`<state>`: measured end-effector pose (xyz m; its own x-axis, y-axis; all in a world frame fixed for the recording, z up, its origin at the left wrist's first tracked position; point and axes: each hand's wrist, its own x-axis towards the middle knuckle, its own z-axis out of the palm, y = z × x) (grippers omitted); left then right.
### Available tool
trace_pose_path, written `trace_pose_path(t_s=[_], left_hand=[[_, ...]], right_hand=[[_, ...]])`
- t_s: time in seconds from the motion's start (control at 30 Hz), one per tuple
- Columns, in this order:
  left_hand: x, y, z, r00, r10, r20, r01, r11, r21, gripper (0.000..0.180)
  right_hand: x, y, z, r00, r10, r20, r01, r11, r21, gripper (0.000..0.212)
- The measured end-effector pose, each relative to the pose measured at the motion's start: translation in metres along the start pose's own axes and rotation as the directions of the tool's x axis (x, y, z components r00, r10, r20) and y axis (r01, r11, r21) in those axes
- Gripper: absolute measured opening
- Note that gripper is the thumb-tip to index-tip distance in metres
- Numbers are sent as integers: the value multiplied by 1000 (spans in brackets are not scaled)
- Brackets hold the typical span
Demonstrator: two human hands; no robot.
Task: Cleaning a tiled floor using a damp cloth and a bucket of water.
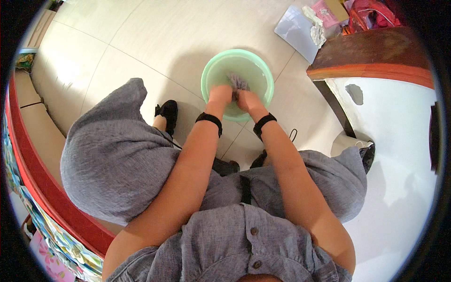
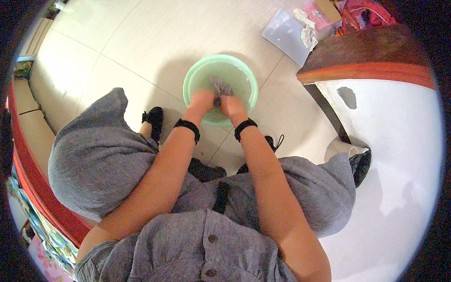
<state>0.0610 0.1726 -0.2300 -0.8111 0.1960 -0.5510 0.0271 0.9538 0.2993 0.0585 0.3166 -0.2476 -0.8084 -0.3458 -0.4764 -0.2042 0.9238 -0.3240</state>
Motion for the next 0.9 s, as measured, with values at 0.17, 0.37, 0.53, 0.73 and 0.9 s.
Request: trace_pose_path(t_s=[0.17,0.37,0.53,0.73,0.9], left_hand=[[-1,-1,10,990,-102,95,108,992,-61,15],[4,3,-15,998,-30,-53,22,988,-154,16],[1,14,-90,980,179,-85,-197,936,-291,14],[-23,12,-134,930,253,-267,-368,659,-656,17],[-25,7,-135,954,187,-233,-299,587,-752,36]], right_hand=[[-4,-13,-4,991,15,131,9,983,-183,22],[6,-1,-36,976,-35,215,48,997,-57,23],[0,-9,-117,971,-226,75,208,959,194,19],[-21,-31,-152,985,-141,-103,174,862,476,24],[-23,-29,-160,955,-36,-294,174,871,459,31]])
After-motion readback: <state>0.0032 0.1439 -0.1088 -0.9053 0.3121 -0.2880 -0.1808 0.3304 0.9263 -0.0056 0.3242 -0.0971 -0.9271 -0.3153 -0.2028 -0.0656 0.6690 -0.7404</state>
